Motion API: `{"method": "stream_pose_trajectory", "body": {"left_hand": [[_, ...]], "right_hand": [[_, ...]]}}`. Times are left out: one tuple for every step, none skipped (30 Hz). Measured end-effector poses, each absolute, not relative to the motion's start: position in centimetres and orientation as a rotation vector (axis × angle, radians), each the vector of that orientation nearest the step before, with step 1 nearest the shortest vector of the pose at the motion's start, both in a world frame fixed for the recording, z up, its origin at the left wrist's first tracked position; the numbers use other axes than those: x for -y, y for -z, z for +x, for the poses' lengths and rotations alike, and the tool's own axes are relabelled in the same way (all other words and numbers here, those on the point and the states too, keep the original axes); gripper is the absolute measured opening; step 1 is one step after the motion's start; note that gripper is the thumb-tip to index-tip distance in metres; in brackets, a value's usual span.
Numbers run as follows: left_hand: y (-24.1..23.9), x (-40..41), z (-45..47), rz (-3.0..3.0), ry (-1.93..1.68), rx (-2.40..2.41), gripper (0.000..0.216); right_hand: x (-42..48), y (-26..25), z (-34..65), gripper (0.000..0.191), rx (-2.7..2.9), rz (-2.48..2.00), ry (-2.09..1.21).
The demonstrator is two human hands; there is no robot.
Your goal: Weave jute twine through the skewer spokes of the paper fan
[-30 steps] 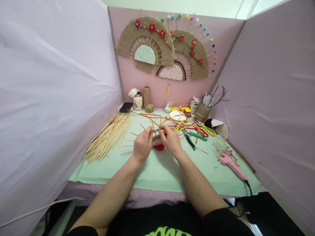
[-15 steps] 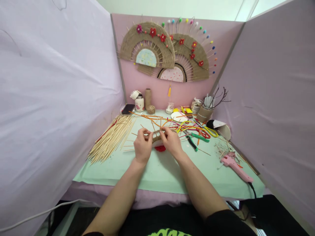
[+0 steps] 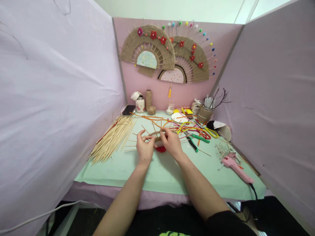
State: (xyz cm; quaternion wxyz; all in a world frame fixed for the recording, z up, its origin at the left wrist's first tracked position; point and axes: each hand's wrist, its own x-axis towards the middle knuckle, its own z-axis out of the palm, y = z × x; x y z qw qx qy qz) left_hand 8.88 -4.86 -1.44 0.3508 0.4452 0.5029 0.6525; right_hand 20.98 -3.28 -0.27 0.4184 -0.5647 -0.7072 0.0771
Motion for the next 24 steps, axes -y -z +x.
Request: {"method": "stream_pose_trajectory", "body": {"left_hand": [[1.4,4.8,8.8,1.159,-1.66,-1.322,0.048],[1.3,4.7,8.8,1.166,-1.627,-1.341,0.046],[1.3,4.7,8.7,1.172,-1.593,-1.354,0.043],[1.3,4.7,8.7,1.176,-1.564,-1.363,0.041],[1.2,4.7,8.7,1.177,-1.542,-1.367,0.039],[1.2,4.7,8.7,1.177,-1.527,-1.367,0.038],[1.1,4.8,8.7,1.175,-1.522,-1.364,0.037],[1.1,4.8,8.8,1.174,-1.522,-1.36,0.037],[1.1,4.8,8.8,1.173,-1.526,-1.359,0.037],[1.1,4.8,8.8,1.172,-1.53,-1.359,0.037],[1.1,4.8,8.8,1.172,-1.535,-1.36,0.038],[1.2,4.8,8.8,1.172,-1.54,-1.358,0.038],[1.2,4.7,8.8,1.175,-1.543,-1.354,0.038],[1.3,4.6,8.8,1.178,-1.547,-1.35,0.038],[1.3,4.5,8.8,1.181,-1.55,-1.347,0.038],[1.3,4.5,8.8,1.184,-1.553,-1.348,0.039],[1.3,4.4,8.8,1.181,-1.562,-1.359,0.039],[1.3,4.3,8.8,1.179,-1.561,-1.373,0.04],[1.3,4.2,8.8,1.18,-1.56,-1.387,0.041],[1.3,4.1,8.8,1.181,-1.563,-1.405,0.042],[1.3,4.0,8.7,1.19,-1.561,-1.414,0.042],[1.3,3.9,8.7,1.204,-1.56,-1.421,0.043],[1.3,3.8,8.7,1.222,-1.558,-1.431,0.043],[1.4,3.7,8.7,1.243,-1.558,-1.437,0.043]], "right_hand": [[3.3,0.3,21.0,0.029,1.774,-1.413,-0.192],[3.2,0.4,21.0,0.029,1.774,-1.409,-0.189],[3.2,0.4,21.1,0.03,1.776,-1.405,-0.185],[3.2,0.4,21.1,0.03,1.777,-1.401,-0.181],[3.1,0.4,21.1,0.03,1.779,-1.396,-0.181],[3.1,0.4,21.1,0.031,1.78,-1.39,-0.182],[3.1,0.4,21.2,0.031,1.781,-1.383,-0.186],[3.2,0.3,21.2,0.032,1.783,-1.374,-0.195],[3.3,0.2,21.2,0.033,1.783,-1.362,-0.207],[3.6,0.1,21.2,0.035,1.779,-1.346,-0.22],[4.1,0.0,21.3,0.037,1.77,-1.328,-0.235],[4.7,-0.1,21.5,0.038,1.755,-1.31,-0.249],[5.5,-0.1,21.7,0.039,1.739,-1.294,-0.258],[6.4,0.0,22.1,0.039,1.725,-1.283,-0.263],[7.3,0.0,22.7,0.038,1.722,-1.28,-0.263],[8.3,0.1,23.5,0.036,1.728,-1.287,-0.259],[9.3,0.3,24.6,0.033,1.742,-1.307,-0.249],[10.2,0.4,26.0,0.03,1.755,-1.341,-0.232],[11.1,0.6,27.6,0.027,1.758,-1.392,-0.206],[11.8,0.7,29.5,0.026,1.751,-1.462,-0.171],[12.5,0.9,31.5,0.026,1.722,-1.55,-0.124],[13.0,1.2,33.8,0.027,1.683,-1.661,-0.072],[13.6,1.4,36.0,0.027,1.651,-1.789,-0.013],[14.1,1.8,38.2,0.027,1.617,-1.937,0.053]]}}
